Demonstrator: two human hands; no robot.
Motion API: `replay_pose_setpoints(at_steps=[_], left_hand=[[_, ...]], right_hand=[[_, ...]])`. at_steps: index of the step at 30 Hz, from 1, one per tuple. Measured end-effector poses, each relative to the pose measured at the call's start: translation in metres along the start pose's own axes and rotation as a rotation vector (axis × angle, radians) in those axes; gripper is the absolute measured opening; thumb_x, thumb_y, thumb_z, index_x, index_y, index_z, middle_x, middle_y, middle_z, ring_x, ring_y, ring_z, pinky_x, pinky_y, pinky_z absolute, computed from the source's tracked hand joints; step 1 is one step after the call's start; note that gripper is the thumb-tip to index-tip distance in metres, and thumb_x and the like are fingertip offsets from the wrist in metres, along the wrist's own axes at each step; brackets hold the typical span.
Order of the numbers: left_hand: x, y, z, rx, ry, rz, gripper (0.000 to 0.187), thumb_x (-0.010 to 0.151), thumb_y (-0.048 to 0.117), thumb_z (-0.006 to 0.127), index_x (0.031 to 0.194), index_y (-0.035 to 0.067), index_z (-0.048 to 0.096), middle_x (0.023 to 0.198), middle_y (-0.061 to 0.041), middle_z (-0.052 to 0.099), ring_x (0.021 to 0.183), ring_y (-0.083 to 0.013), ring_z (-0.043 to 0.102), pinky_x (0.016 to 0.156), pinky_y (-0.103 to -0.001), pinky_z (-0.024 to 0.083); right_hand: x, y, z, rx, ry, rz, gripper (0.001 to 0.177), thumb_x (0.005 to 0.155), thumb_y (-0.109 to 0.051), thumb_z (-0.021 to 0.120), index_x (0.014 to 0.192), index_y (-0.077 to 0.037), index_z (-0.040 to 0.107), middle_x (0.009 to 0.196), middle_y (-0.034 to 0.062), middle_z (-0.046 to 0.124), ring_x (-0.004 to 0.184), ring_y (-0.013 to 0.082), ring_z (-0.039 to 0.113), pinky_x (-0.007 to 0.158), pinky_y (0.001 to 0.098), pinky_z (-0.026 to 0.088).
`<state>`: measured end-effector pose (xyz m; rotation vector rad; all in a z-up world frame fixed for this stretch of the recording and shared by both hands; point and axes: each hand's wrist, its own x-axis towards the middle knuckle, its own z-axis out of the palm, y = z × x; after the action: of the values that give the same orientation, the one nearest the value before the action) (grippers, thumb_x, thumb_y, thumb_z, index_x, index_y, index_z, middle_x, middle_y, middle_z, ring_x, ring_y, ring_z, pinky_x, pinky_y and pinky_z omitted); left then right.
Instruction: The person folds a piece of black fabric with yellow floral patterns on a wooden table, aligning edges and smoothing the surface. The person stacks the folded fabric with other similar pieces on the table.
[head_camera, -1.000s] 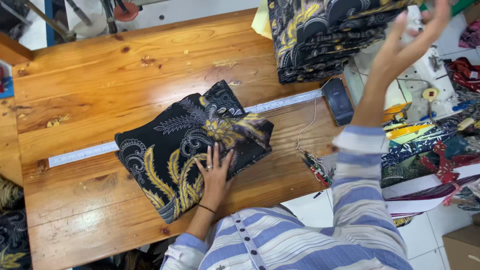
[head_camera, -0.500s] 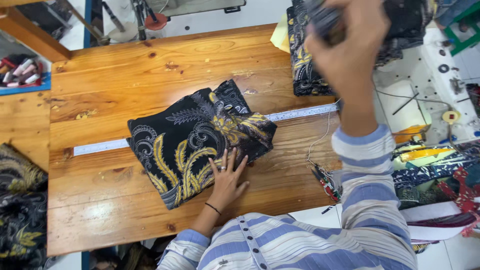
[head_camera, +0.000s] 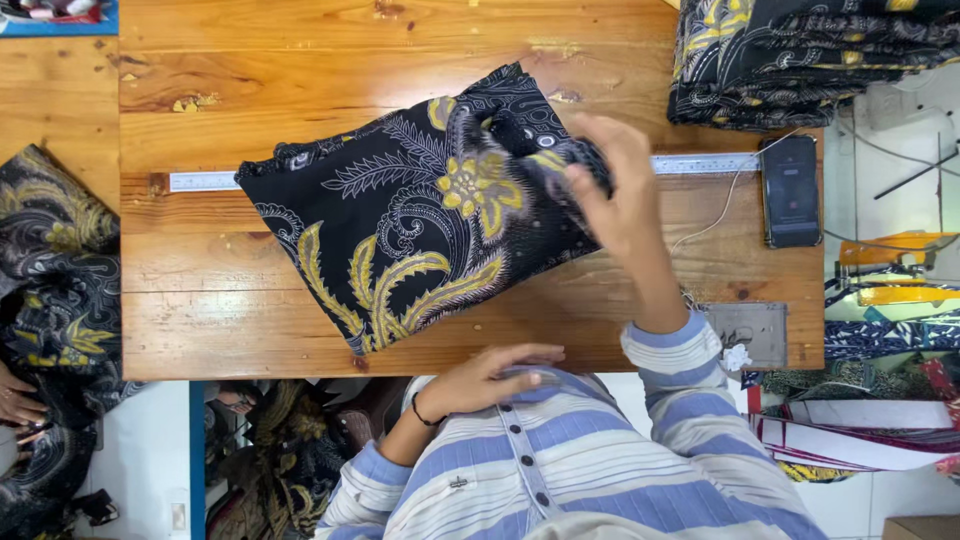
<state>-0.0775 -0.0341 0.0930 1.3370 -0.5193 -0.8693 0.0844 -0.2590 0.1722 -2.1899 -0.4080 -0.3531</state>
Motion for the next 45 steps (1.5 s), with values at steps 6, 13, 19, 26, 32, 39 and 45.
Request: replay_pose_setpoints(at_steps=[6, 13, 19, 26, 32, 39, 45], left_hand=[[0.034, 0.023, -0.012, -0.363, 0.310, 0.153, 0.055, 0.106, 0.020, 0.058, 0.156, 0.003, 0.040, 0.154, -0.016, 0.053, 0.140, -0.0255, 0.056, 0.115, -0.038, 0.044], [0.079, 0.001, -0.007, -0.574, 0.719, 0.358, 0.075, 0.096, 0.007, 0.065, 0.158, 0.006, 0.023, 0.144, -0.008, 0.049, 0.131, -0.0190, 0.051, 0.111, -0.034, 0.042], [0.072, -0.030, 0.005, -0.809, 0.961, 0.214, 0.073, 0.093, -0.001, 0.054, 0.160, 0.005, 0.024, 0.131, -0.010, 0.055, 0.118, -0.0199, 0.054, 0.104, -0.034, 0.044], [0.064, -0.005, 0.005, -0.557, 0.867, 0.241, 0.074, 0.095, -0.002, 0.059, 0.159, 0.006, 0.022, 0.139, -0.013, 0.051, 0.127, -0.0221, 0.052, 0.111, -0.037, 0.043], [0.014, 0.017, -0.047, -0.263, 0.947, 0.496, 0.062, 0.101, 0.003, 0.058, 0.155, 0.009, 0.026, 0.164, -0.019, 0.040, 0.141, -0.0330, 0.054, 0.120, -0.044, 0.047], [-0.094, 0.000, -0.108, 0.453, 1.526, 0.009, 0.054, 0.092, 0.004, 0.074, 0.139, -0.001, 0.048, 0.140, -0.016, 0.054, 0.122, -0.0262, 0.058, 0.098, -0.037, 0.050], [-0.102, -0.028, -0.127, 0.153, 1.307, -0.141, 0.044, 0.092, 0.018, 0.079, 0.126, -0.003, 0.059, 0.107, -0.014, 0.071, 0.091, -0.0164, 0.065, 0.077, -0.030, 0.054]], right_hand=[[-0.014, 0.057, -0.001, 0.224, -0.112, 0.440, 0.034, 0.096, -0.026, 0.072, 0.121, -0.004, 0.069, 0.122, 0.0137, 0.069, 0.122, 0.0319, 0.060, 0.109, 0.0428, 0.047], [-0.077, 0.005, 0.019, -0.096, -0.222, -0.470, 0.024, 0.079, -0.015, 0.080, 0.101, -0.008, 0.073, 0.118, 0.0065, 0.064, 0.126, 0.0289, 0.057, 0.113, 0.0544, 0.040], [-0.090, 0.006, 0.023, -0.275, -0.131, -0.665, 0.029, 0.078, -0.014, 0.082, 0.106, -0.014, 0.077, 0.116, 0.0045, 0.062, 0.111, 0.0251, 0.058, 0.100, 0.0458, 0.049], [-0.095, 0.014, 0.029, -0.123, -0.005, -0.478, 0.025, 0.073, -0.015, 0.086, 0.087, -0.007, 0.066, 0.115, 0.0144, 0.060, 0.101, 0.0328, 0.062, 0.085, 0.0436, 0.054], [-0.087, 0.054, 0.022, 0.253, 0.200, 0.484, 0.028, 0.090, -0.021, 0.082, 0.084, 0.000, 0.064, 0.120, 0.0067, 0.064, 0.073, 0.0096, 0.048, 0.062, 0.0283, 0.037], [-0.072, 0.136, 0.032, 0.773, 0.143, 0.640, 0.019, 0.104, -0.015, 0.070, 0.117, -0.002, 0.064, 0.113, 0.0050, 0.067, 0.097, 0.0066, 0.062, 0.090, 0.0234, 0.050], [-0.078, 0.111, 0.027, 0.755, 0.219, 0.449, 0.023, 0.104, -0.005, 0.069, 0.124, -0.004, 0.058, 0.116, 0.0024, 0.066, 0.104, 0.0082, 0.061, 0.099, 0.0252, 0.050]])
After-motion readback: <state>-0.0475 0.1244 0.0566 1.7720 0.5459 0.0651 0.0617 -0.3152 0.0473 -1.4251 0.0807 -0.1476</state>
